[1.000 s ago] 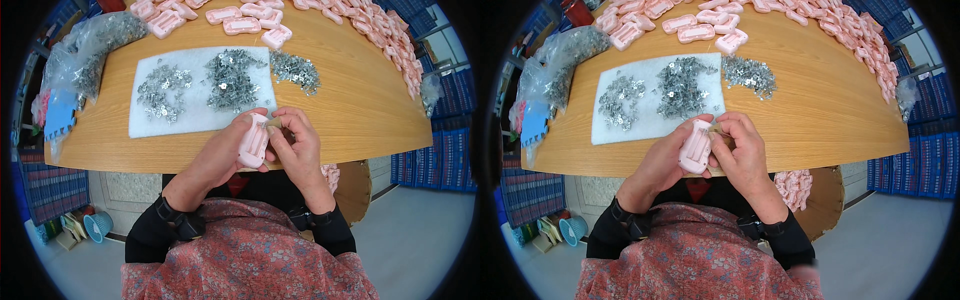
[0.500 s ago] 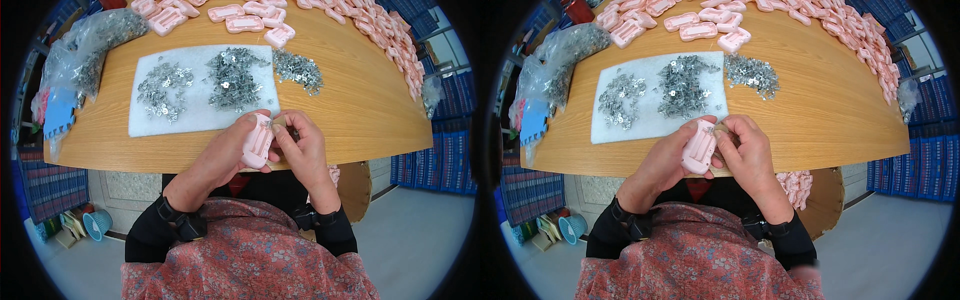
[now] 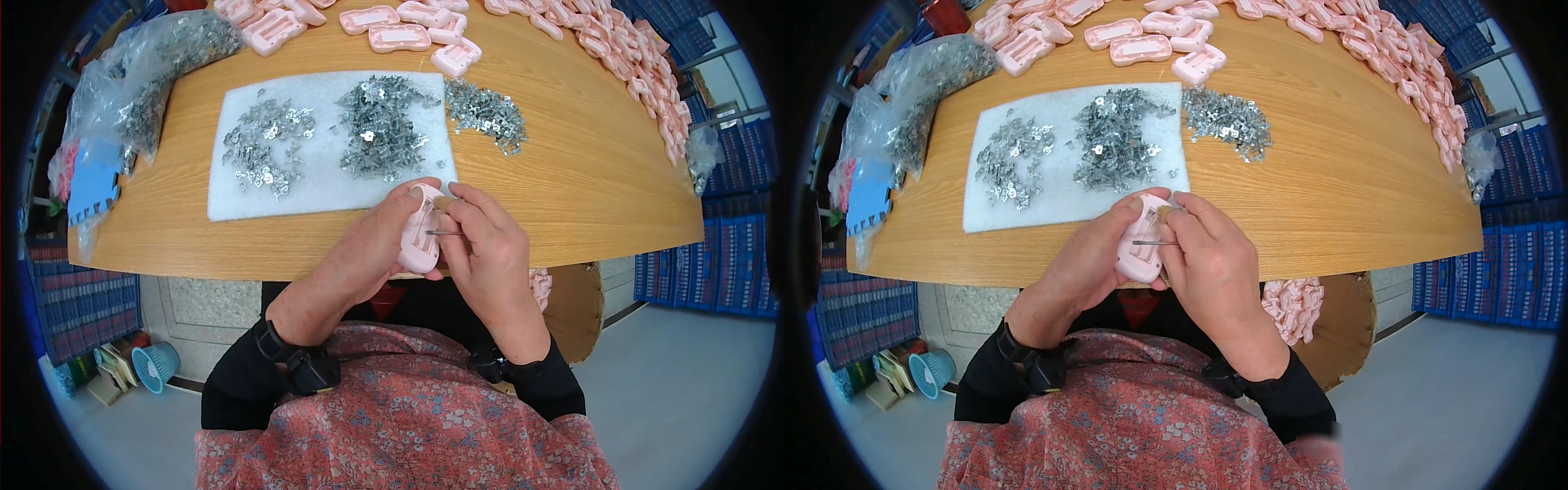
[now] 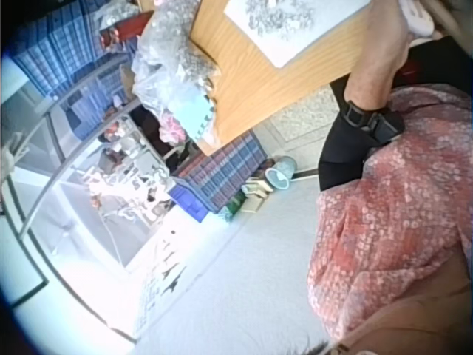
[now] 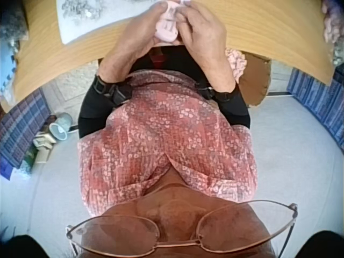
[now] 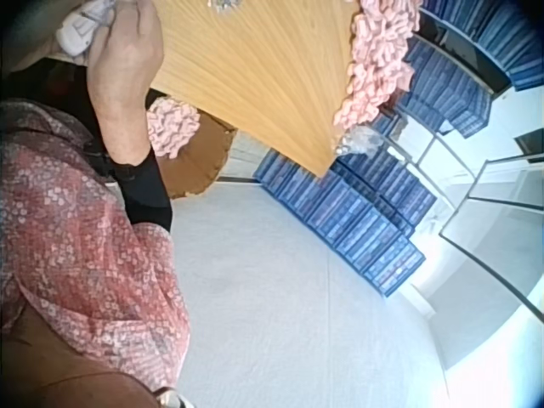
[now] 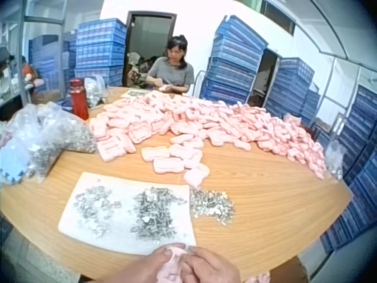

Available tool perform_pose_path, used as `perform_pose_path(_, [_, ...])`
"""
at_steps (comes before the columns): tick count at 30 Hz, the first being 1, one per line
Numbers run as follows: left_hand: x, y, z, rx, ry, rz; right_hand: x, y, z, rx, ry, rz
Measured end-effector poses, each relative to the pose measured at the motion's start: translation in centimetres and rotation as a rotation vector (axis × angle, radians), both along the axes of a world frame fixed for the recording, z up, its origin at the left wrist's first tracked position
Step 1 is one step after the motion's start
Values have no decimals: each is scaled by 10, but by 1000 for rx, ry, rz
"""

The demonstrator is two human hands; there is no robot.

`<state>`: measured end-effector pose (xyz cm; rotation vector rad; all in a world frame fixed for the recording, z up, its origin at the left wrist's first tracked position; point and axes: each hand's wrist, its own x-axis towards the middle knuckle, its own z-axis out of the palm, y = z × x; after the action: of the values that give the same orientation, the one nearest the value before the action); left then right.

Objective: The person sits at a table and uses a small metal tool to insert metal components into pink plastic casings. They repeatedly pick up a casing, insert a metal piece, and place the finished unit on a growing pile on the table.

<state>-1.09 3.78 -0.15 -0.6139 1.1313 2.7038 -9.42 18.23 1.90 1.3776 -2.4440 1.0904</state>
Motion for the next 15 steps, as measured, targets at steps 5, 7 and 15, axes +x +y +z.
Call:
perform_pose_path(5, [0, -2, 1, 40, 67, -32, -6, 9, -2, -39, -205, -56])
perform_pose_path(7, [-1, -4, -1, 68, 108, -69, -6, 13, 2, -20, -457, -79])
perform_pose_path(15, [6, -3, 8, -219, 99, -68, -20, 13, 8, -277, -1249, 129])
